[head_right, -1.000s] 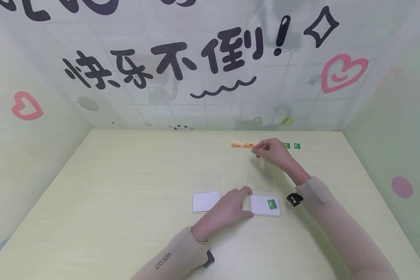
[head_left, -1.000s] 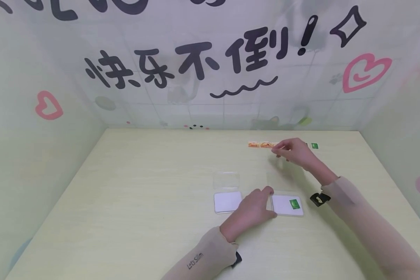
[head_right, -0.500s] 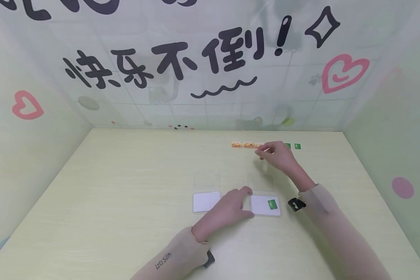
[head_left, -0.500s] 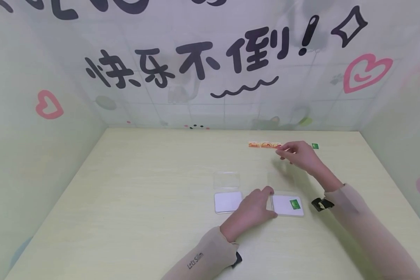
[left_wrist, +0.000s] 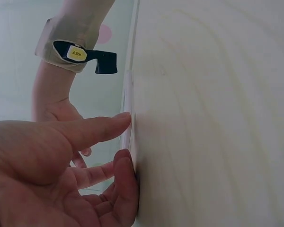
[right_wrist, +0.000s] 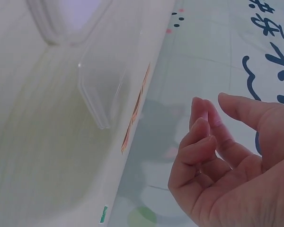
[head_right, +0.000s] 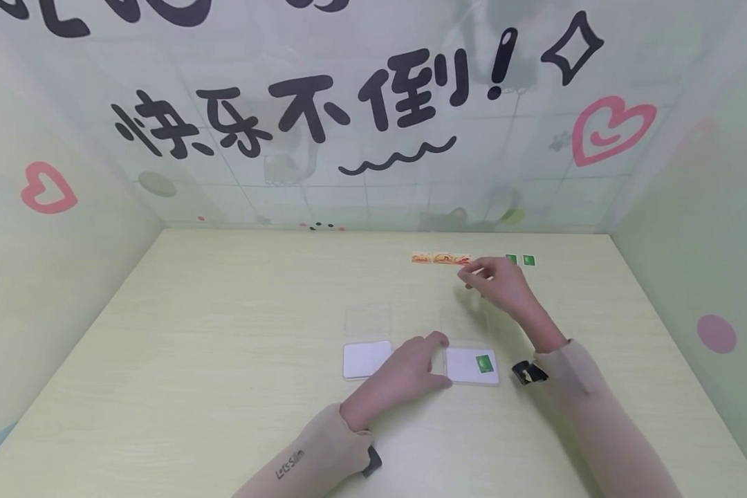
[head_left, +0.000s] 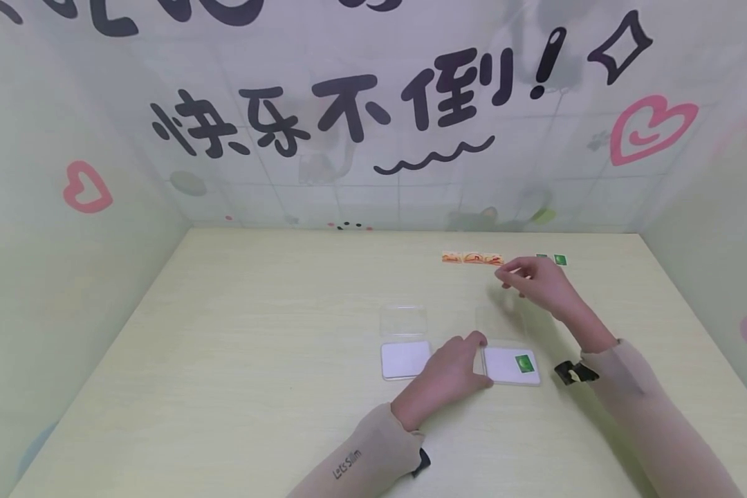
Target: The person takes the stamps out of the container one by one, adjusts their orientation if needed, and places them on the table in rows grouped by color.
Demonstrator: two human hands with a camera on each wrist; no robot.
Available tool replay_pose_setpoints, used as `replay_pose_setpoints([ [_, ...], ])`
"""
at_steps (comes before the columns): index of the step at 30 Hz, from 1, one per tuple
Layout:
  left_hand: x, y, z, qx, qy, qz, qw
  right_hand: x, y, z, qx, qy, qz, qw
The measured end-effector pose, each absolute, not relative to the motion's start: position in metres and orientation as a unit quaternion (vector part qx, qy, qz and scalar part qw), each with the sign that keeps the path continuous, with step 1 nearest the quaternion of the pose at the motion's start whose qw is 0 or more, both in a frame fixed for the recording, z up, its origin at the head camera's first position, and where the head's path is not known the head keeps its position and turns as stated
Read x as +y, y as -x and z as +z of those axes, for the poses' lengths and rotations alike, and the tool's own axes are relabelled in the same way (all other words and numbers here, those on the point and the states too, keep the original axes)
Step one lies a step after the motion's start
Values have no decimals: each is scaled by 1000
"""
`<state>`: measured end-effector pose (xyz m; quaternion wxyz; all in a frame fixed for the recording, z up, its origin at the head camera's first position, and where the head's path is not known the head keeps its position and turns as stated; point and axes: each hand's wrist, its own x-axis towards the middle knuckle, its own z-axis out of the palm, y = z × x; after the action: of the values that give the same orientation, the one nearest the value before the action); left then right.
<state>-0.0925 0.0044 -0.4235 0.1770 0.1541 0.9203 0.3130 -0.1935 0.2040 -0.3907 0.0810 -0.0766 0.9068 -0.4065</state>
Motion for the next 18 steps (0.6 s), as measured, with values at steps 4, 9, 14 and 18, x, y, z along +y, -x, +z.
replay_pose_setpoints([
  [4,5,93,-423,921,-153,312,177,205,189,-392,905,80,-411,78],
  [9,6,93,-423,921,-153,311,177,206,184,-394,901,76,-419,77],
  [14,6,93,-424,922,-155,309,174,207,181,-397,899,75,-425,73],
  [18,6,93,-426,923,-156,308,169,207,178,-399,896,78,-431,74],
])
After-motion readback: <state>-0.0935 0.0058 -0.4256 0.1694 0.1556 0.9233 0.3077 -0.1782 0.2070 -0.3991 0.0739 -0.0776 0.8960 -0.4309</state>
